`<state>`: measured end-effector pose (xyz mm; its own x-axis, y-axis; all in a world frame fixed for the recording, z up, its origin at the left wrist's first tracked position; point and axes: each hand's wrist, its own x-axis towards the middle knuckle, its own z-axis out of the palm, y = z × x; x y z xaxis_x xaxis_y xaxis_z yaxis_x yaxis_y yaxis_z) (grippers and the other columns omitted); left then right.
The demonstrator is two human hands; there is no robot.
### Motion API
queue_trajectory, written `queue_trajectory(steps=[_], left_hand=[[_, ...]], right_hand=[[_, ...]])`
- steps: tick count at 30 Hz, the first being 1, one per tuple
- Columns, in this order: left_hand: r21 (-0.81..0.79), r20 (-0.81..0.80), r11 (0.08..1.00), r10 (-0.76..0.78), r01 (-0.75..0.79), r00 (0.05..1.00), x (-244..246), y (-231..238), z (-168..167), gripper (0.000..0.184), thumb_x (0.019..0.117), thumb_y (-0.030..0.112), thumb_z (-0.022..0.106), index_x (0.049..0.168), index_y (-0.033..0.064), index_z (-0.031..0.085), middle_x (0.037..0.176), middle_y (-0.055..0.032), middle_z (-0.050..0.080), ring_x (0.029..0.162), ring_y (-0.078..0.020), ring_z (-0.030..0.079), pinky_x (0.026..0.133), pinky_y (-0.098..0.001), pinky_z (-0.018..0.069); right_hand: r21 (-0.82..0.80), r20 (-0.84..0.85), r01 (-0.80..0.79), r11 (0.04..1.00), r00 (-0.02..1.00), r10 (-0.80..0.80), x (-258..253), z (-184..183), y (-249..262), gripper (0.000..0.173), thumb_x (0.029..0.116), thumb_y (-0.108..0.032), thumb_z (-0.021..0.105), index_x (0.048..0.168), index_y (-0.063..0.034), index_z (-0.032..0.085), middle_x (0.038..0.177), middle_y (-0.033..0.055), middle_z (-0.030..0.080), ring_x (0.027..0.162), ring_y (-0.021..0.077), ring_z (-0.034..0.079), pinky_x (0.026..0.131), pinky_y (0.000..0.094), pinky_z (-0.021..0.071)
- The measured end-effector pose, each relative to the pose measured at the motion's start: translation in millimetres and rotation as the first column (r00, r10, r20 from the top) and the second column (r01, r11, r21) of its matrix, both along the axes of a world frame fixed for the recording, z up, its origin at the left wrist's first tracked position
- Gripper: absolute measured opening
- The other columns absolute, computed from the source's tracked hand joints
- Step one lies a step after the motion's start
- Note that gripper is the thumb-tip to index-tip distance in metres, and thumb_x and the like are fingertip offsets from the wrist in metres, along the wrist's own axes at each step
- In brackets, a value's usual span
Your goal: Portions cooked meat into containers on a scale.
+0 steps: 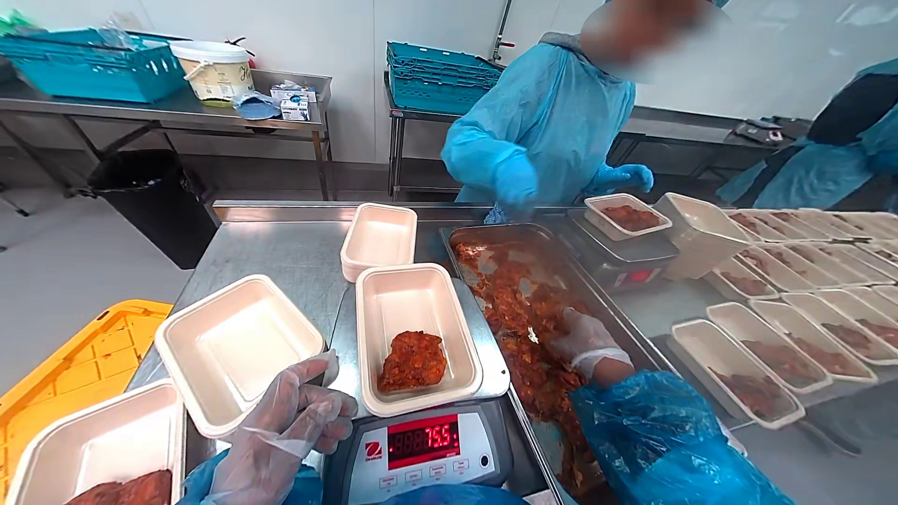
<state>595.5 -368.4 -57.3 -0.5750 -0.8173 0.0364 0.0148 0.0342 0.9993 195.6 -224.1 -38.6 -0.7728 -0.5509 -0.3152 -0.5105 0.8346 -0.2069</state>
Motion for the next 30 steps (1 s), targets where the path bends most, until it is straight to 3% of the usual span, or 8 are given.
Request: queue_trajectory(steps=[4,7,10,15,21,25,27,30], left_hand=[[-0.009,-0.009,1.000,-0.006,0.006,1.000,-1,1,1,0.047,0.0942,0.016,0.057,0.136,-0.0009,0.045,0.089,-0.0032,0.075,0.071,-0.0162,0.074,0.060,-0.0280,0.0627],[0.001,-0.017,1.000,-0.003,0.003,1.000,-1,1,2,0.048,0.0939,0.018,0.058,0.136,-0.0014,0.045,0.089,-0.0036,0.075,0.071,-0.0157,0.074,0.061,-0.0278,0.0625],[0.026,-0.031,1.000,-0.012,0.012,0.999,-1,0,2,0.048,0.0941,0.017,0.058,0.136,-0.0011,0.044,0.089,-0.0038,0.075,0.071,-0.0162,0.074,0.061,-0.0279,0.0626],[0.035,-0.008,0.999,-0.016,0.017,1.000,-5,2,2,0.047,0.0936,0.016,0.059,0.135,-0.0011,0.045,0.088,-0.0025,0.075,0.071,-0.0155,0.074,0.062,-0.0285,0.0629],[0.063,0.032,0.998,-0.031,0.029,0.999,-10,8,9,0.047,0.0947,0.010,0.058,0.138,-0.0033,0.044,0.089,-0.0046,0.073,0.072,-0.0178,0.074,0.063,-0.0316,0.0635],[0.103,0.039,0.993,-0.057,0.052,0.998,-13,8,10,0.047,0.0951,0.008,0.058,0.139,-0.0020,0.043,0.090,-0.0052,0.072,0.072,-0.0185,0.074,0.064,-0.0324,0.0642],[0.126,0.037,0.990,-0.071,0.066,0.997,-15,10,12,0.046,0.0955,0.008,0.057,0.138,-0.0012,0.043,0.091,-0.0053,0.072,0.072,-0.0183,0.074,0.064,-0.0324,0.0643],[0.134,0.039,0.987,-0.098,0.092,0.994,-18,14,14,0.044,0.0978,0.008,0.055,0.139,-0.0004,0.044,0.092,-0.0058,0.073,0.073,-0.0185,0.074,0.065,-0.0333,0.0641]], right_hand=[[0.078,-0.009,-0.092,0.993,0.996,0.093,6,-18,-4,0.052,0.0918,-0.020,0.074,0.141,-0.0093,0.061,0.131,0.0198,0.067,0.124,0.0378,0.063,0.105,0.0587,0.0486],[0.062,0.005,-0.082,0.995,0.997,0.082,3,-11,-4,0.045,0.0928,-0.021,0.074,0.135,-0.0100,0.066,0.127,0.0202,0.069,0.121,0.0382,0.064,0.104,0.0586,0.0487],[-0.029,0.022,-0.031,0.999,0.999,0.032,-5,-5,1,0.043,0.0936,-0.023,0.075,0.133,-0.0070,0.067,0.122,0.0219,0.070,0.117,0.0396,0.066,0.101,0.0599,0.0495],[-0.266,0.010,0.015,0.964,1.000,-0.013,-5,12,8,0.039,0.0908,-0.024,0.081,0.128,-0.0137,0.072,0.114,0.0166,0.074,0.107,0.0352,0.070,0.095,0.0609,0.0525],[-0.588,0.017,-0.068,0.806,0.995,0.096,37,61,10,0.041,0.0870,-0.017,0.084,0.127,-0.0177,0.073,0.108,0.0086,0.077,0.095,0.0233,0.074,0.086,0.0522,0.0592],[-0.770,-0.071,-0.239,0.591,0.954,0.293,79,84,3,0.046,0.0788,-0.022,0.080,0.124,-0.0200,0.075,0.101,-0.0024,0.078,0.086,0.0086,0.074,0.075,0.0334,0.0642],[-0.804,-0.132,-0.331,0.494,0.909,0.394,102,89,-5,0.045,0.0800,-0.021,0.079,0.125,-0.0173,0.074,0.104,-0.0031,0.077,0.087,0.0062,0.074,0.076,0.0287,0.0652],[-0.710,-0.240,-0.504,0.493,0.830,0.503,132,83,-24,0.043,0.0840,-0.019,0.078,0.127,-0.0137,0.073,0.113,0.0024,0.076,0.091,0.0117,0.075,0.078,0.0342,0.0664]])
